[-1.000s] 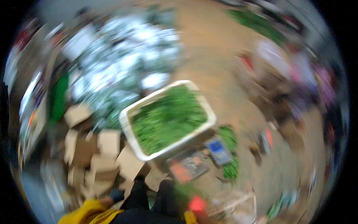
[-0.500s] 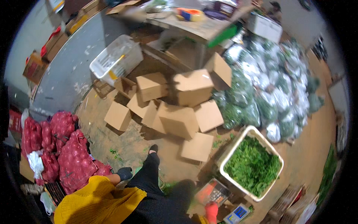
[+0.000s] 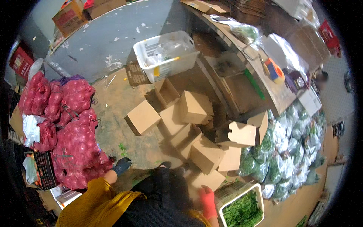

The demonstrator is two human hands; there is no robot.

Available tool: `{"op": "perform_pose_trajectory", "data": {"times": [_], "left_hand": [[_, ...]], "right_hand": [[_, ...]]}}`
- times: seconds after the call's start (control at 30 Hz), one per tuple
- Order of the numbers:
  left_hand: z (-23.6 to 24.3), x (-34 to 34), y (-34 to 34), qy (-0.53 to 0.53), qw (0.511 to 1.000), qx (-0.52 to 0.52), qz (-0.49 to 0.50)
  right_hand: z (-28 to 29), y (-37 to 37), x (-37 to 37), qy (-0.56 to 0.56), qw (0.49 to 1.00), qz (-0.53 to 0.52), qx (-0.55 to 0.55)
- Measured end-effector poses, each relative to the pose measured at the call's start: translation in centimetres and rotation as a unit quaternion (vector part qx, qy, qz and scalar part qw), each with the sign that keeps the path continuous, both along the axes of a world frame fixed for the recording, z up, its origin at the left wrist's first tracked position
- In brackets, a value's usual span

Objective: The person scoops leafy green vegetables from a large white basket into a clear plastic container placed on a digital scale. After weighing, the person transfers the contents into a cardboard box and repeats the process with a new container.

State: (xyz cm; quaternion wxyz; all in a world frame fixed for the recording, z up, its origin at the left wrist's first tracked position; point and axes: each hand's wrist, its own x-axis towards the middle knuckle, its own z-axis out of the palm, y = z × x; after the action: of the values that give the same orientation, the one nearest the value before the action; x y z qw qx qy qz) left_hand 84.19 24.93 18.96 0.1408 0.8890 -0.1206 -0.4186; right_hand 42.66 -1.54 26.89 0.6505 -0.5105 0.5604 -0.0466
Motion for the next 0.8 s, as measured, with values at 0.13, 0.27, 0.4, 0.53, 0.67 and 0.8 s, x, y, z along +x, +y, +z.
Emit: {"op": "perform_pose_trajectory", "data": {"times": [0.13,0.27,0.4,0.53,0.67,0.8], "left_hand": [[1.3,0.4,-1.5,-0.014,1.000,-0.007,0.021],[-1.5,0.6,-1.2,-0.049,0.994,-0.004,-0.101],[-1.9,1.9,-8.5,-0.055,0.998,-0.038,0.015],[-3.5,6.5,-16.6,0.060,0.948,-0.240,0.200],[6.1,11.9,-30.4,0.118,0.902,-0.360,0.207],[9.5,19.6,-44.0,0.111,0.898,-0.400,0.145]], "right_hand": [[-1.8,-4.3,0.2,0.020,0.999,0.016,0.042],[-4.2,-9.5,1.0,-0.083,0.993,-0.040,0.078],[-0.1,-19.1,6.5,0.039,0.998,0.006,-0.050],[7.2,-29.8,14.2,0.105,0.991,-0.023,-0.079],[13.2,-37.2,20.3,0.123,0.968,-0.024,-0.217],[12.6,-45.9,22.2,0.393,0.810,0.030,-0.435]]}}
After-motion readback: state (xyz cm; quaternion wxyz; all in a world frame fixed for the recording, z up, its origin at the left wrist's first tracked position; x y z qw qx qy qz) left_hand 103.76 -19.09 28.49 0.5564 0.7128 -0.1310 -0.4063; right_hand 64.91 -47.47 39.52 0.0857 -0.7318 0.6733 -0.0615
